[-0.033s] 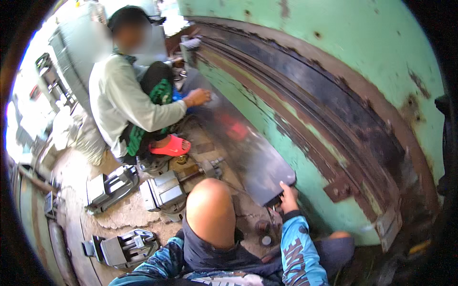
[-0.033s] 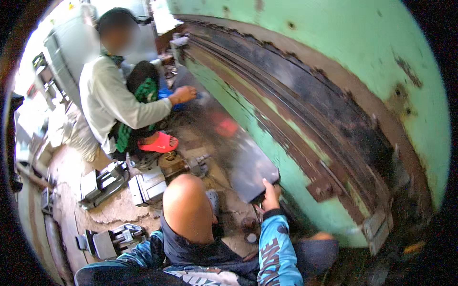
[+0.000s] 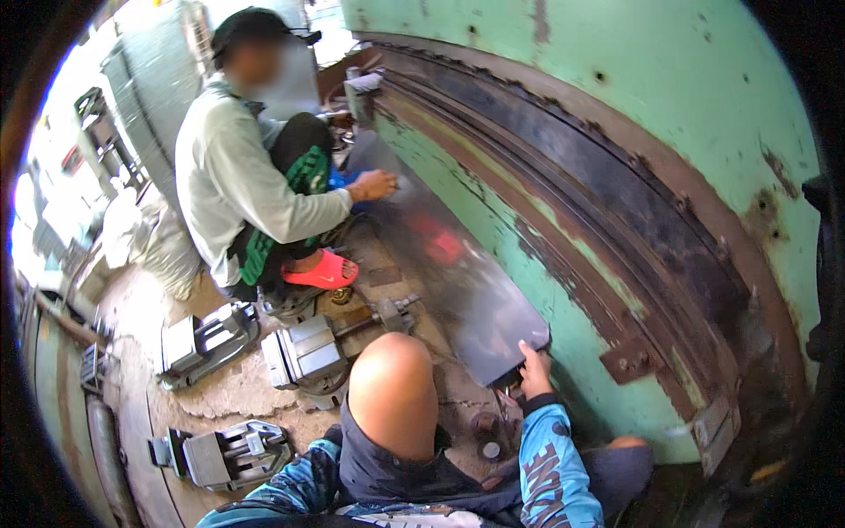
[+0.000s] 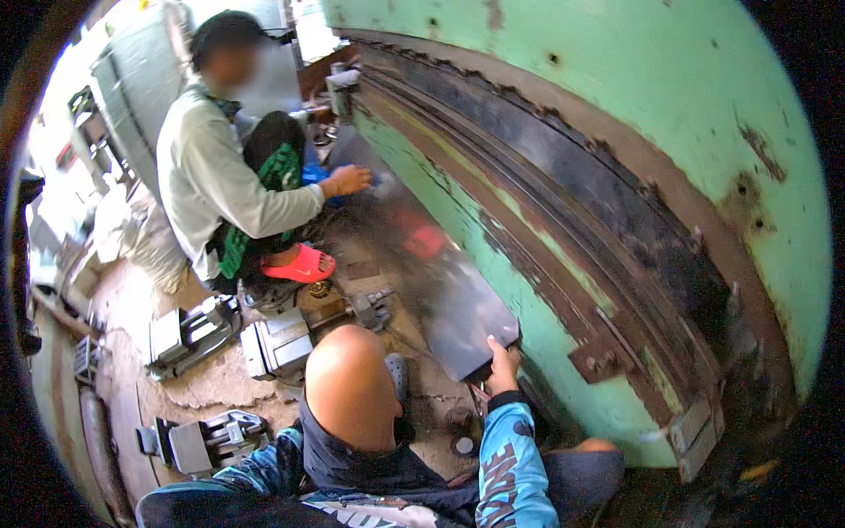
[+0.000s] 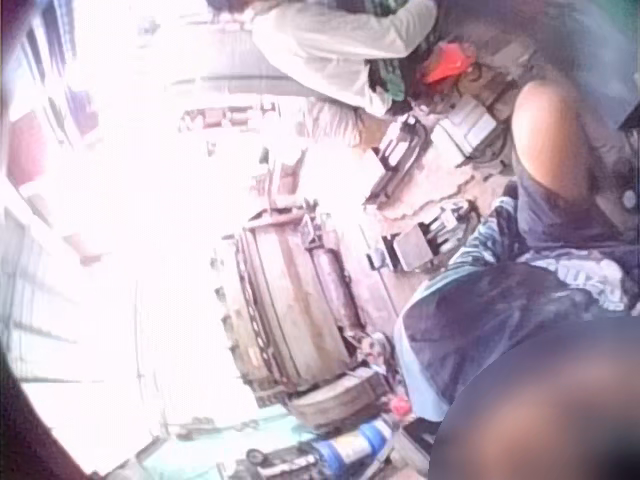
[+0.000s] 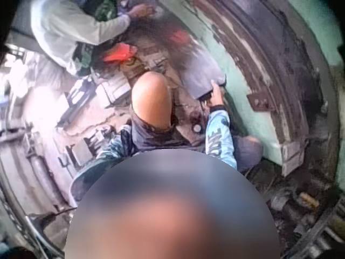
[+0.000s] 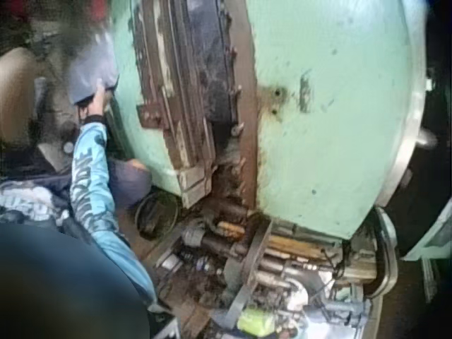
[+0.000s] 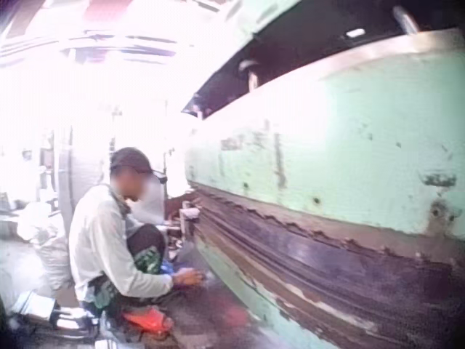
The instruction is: The person positions a large metal sheet into a press brake machine and operates the lever to bend it. They then remove the sheet, inspect the bend, and repeat the process with another sheet.
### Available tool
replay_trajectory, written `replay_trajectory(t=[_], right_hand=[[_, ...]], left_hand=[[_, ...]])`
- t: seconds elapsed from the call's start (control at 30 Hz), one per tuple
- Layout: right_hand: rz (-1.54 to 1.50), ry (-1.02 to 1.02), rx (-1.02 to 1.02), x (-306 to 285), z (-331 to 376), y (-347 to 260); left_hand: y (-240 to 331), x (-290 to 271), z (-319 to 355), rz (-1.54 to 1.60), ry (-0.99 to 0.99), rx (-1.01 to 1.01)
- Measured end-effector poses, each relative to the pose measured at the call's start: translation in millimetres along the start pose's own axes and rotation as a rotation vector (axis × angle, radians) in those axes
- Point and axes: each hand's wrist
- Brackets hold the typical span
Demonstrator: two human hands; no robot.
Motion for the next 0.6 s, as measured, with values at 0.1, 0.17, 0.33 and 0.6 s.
replay_trajectory(t=[0.1,0.17,0.33,0.6], right_hand=[[0.239,0.141,0.008,0.8,-18.9,6.4],[0.187,0.170,-0.127,5.0,-27.1,12.3],[0.359,0.134,-0.394,4.3,-34.2,22.1],[0.651,0.059,-0.604,1.3,-11.8,22.9]], left_hand=[[-2.6,4.4,0.5,0.014,0.004,-0.004],[-5.4,6.5,1.2,0.014,0.002,-0.011],[-12.9,12.1,3.8,0.020,0.000,-0.036],[-5.9,6.3,-7.9,0.033,0.021,-0.027]])
Point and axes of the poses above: each hand's wrist, its own z-axis away from the middle knuckle, its own x-axis out of the palm, y = z × x, and after that the axes turned 12 degrees about y, right-handed
